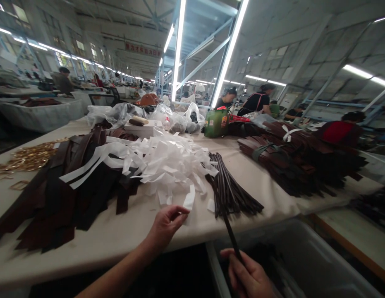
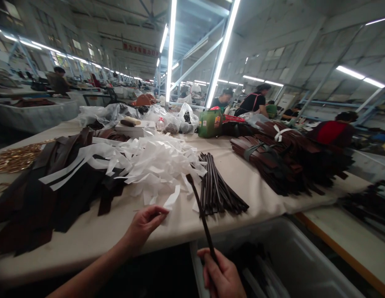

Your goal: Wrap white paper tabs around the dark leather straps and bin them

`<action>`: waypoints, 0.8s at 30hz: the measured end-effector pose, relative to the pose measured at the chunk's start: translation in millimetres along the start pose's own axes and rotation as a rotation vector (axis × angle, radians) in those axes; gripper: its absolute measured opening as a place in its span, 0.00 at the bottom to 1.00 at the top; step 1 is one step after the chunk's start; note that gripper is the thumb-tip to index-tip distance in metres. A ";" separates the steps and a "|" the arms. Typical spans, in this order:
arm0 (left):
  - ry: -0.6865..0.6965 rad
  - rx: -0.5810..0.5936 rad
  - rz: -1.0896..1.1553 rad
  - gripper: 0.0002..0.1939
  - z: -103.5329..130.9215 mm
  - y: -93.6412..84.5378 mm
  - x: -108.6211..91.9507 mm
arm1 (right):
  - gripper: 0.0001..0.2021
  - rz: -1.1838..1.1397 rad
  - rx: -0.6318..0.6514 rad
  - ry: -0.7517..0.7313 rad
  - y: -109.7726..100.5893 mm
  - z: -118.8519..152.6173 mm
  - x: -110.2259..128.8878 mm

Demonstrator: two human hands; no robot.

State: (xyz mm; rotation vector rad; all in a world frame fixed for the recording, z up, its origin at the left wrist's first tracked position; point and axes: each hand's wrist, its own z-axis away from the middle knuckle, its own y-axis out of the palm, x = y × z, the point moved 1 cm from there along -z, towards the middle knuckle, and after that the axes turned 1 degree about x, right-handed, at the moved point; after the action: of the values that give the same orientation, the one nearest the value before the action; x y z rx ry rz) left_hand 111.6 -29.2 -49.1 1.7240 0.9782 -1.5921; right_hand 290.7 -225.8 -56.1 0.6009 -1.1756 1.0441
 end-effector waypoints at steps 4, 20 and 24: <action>0.098 0.064 -0.046 0.07 33.5 -2.7 -6.5 | 0.32 -0.014 0.176 -0.060 41.6 -23.5 27.2; -0.245 0.385 0.296 0.16 41.4 8.0 -12.2 | 0.12 0.249 0.150 -0.395 81.3 -21.8 75.0; -0.317 0.201 0.459 0.18 24.4 2.4 -13.9 | 0.18 0.212 0.113 -0.406 58.7 -11.0 71.5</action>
State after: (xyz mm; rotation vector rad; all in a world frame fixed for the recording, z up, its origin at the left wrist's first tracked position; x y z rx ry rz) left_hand 99.7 -52.3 -38.1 1.6078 0.2509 -1.6186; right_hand 245.3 -167.1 0.2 0.8164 -1.5676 1.2087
